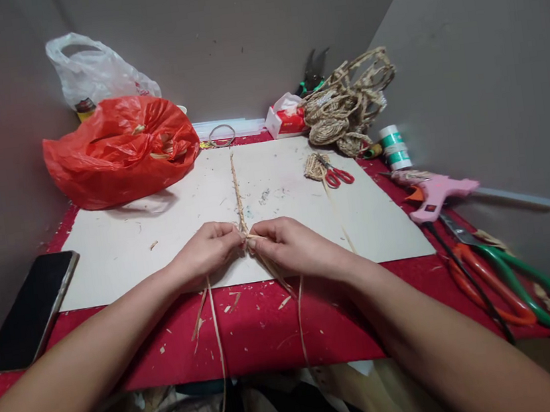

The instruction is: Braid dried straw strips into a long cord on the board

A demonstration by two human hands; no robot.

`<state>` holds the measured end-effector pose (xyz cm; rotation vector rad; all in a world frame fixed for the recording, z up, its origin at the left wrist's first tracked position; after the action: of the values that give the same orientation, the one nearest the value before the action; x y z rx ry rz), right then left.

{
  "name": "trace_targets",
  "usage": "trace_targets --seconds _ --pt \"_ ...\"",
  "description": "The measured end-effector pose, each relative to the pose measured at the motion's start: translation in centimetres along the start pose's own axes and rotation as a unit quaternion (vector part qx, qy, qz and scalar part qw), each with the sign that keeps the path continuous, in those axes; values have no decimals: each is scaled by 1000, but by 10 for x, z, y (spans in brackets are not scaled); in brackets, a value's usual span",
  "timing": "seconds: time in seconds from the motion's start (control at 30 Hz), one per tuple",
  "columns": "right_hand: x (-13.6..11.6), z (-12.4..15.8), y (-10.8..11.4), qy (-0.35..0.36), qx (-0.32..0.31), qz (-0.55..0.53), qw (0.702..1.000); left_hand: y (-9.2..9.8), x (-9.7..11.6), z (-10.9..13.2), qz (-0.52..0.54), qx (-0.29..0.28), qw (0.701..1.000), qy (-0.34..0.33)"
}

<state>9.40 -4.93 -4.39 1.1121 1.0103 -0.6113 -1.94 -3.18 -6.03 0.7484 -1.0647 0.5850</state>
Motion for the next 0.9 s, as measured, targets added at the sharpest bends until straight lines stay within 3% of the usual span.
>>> trace_targets --seconds 0.2,0.47,0.57,0.73,0.9 --pt "-6 4 -4 19 20 114 993 -6 -7 1 68 -23 994 79" --pt "-8 10 4 13 10 150 989 -4 -5 0 61 17 996 65" --pt "-10 11 6 7 12 117 993 -3 -5 0 42 23 997 52" --pt "-12 12 -7 1 -8 7 1000 -6 -5 0 65 21 997 23" --pt "-13 15 -18 17 10 79 997 -8 -3 3 114 35 993 18"
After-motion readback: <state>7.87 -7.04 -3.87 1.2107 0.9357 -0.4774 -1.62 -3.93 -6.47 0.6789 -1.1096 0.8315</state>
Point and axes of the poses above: each hand's wrist, its own z-axis away from the middle knuckle, its own y-axis out of the back of the hand, x = y × z, the point moved 6 cm from there along -z, towards the middle knuckle, and after that the axes turned 10 degrees about -z, right-handed, at the moved point
